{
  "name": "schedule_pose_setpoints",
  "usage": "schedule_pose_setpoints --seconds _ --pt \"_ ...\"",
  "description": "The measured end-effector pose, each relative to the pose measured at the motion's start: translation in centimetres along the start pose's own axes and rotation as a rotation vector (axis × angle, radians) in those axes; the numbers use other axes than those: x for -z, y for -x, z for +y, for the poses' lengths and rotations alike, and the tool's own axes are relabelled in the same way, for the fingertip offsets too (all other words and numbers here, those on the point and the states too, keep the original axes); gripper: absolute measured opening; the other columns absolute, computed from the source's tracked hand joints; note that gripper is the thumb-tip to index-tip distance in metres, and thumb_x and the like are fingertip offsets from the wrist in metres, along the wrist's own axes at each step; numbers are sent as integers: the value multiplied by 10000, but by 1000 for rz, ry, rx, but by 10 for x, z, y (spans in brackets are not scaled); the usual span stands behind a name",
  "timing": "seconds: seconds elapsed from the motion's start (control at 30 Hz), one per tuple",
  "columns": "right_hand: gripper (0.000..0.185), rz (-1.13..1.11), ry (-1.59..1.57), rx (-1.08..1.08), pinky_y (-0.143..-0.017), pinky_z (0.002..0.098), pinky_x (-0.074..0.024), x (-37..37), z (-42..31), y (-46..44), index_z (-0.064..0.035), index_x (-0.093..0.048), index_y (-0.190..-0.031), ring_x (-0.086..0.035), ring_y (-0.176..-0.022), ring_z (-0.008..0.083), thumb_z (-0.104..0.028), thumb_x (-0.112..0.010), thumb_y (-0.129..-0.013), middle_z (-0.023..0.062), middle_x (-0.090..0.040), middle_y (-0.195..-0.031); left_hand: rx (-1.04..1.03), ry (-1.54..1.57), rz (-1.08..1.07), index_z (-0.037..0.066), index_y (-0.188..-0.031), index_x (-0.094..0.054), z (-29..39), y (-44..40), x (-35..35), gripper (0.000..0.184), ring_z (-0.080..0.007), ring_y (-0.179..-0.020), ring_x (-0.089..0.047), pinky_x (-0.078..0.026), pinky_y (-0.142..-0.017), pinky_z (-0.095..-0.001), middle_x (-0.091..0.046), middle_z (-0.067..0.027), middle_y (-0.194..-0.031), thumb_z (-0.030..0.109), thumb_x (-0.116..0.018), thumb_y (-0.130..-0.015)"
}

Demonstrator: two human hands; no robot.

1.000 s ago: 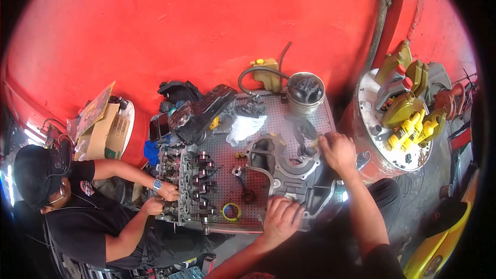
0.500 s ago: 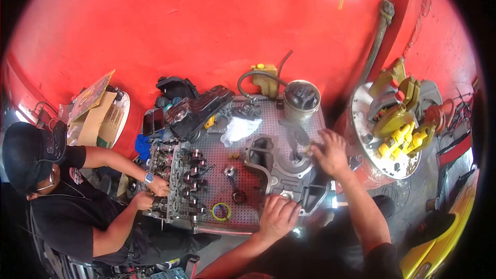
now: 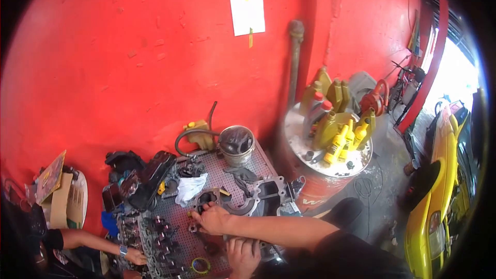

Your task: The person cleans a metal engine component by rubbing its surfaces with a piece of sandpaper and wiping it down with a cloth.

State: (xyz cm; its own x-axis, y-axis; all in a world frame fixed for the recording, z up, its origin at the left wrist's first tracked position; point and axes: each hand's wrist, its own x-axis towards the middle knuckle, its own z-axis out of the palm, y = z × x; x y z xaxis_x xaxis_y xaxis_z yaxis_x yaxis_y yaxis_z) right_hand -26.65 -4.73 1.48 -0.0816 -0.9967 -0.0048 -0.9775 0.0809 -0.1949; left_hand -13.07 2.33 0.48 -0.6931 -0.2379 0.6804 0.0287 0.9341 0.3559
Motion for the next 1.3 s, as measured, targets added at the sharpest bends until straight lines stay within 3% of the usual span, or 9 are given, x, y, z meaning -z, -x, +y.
schedule_pose_setpoints --seconds 0.1,0.23,0.33,0.4,0.43,0.73,0.83,1.03,1.3 --pt "551 147 54 108 -1023 421 -398 -27 14 2 -29 -600 -1373 -633 -1144 324 -365 -632 -937 151 -750 -1020 -2 33 -13 17 -1050 -695 1 -6 5 182 -384 -1013 -630 -471 -995 -560 -660 -152 -1029 127 -757 -919" --pt "608 49 134 131 -1016 406 -365 -33 14 -4 -18 -552 -1447 -688 -1008 279 -279 -629 -904 120 -754 -938 105 13 -82 17 -1019 -701 1 10 -2 158 -384 -981 -622 -471 -977 -545 -654 -154 -999 137 -747 -926" --pt "643 7 187 141 -1004 411 -367 -31 14 -6 -10 -528 -1481 -714 -889 266 -255 -630 -896 96 -752 -865 47 63 24 67 -945 -721 -11 9 -20 223 -321 -889 -654 -514 -840 -454 -674 -91 -916 103 -851 -767" --pt "648 80 197 159 -996 416 -375 -44 19 -8 -14 -518 -1495 -722 -829 265 -238 -625 -896 85 -748 -828 52 52 -35 35 -985 -710 3 -9 2 154 -363 -954 -634 -493 -905 -498 -664 -134 -970 130 -769 -881" --pt "646 72 167 146 -995 416 -379 -39 20 -7 -17 -514 -1499 -724 -841 267 -227 -621 -897 91 -750 -835 54 45 -63 19 -1006 -705 8 -17 10 144 -384 -986 -624 -482 -938 -521 -659 -155 -998 144 -729 -937" --pt "444 23 44 120 -961 447 -460 -11 18 6 -70 -606 -1350 -709 -988 306 -221 -601 -932 126 -735 -978 54 36 -29 27 -970 -699 11 -15 12 134 -384 -944 -628 -496 -887 -507 -656 -162 -962 147 -733 -923" --pt "374 234 -36 222 -932 450 -480 1 28 4 -85 -629 -1276 -679 -1069 295 -219 -621 -926 125 -727 -1066 64 21 -18 24 -934 -688 3 -7 4 138 -379 -924 -632 -508 -867 -502 -655 -162 -939 150 -743 -921" --pt "368 219 75 39 -933 432 -468 1 54 -10 -93 -648 -1228 -643 -1125 278 -214 -668 -881 108 -721 -1118 52 0 -4 19 -909 -688 -1 -1 -3 164 -377 -907 -634 -517 -852 -501 -655 -162 -926 166 -760 -919" --pt "582 115 64 30 -970 445 -473 -3 57 -20 -62 -546 -1430 -626 -1142 333 -153 -646 -864 152 -730 -1066 63 18 -13 14 -895 -690 6 -13 6 156 -374 -878 -629 -520 -831 -491 -652 -160 -905 154 -751 -926"
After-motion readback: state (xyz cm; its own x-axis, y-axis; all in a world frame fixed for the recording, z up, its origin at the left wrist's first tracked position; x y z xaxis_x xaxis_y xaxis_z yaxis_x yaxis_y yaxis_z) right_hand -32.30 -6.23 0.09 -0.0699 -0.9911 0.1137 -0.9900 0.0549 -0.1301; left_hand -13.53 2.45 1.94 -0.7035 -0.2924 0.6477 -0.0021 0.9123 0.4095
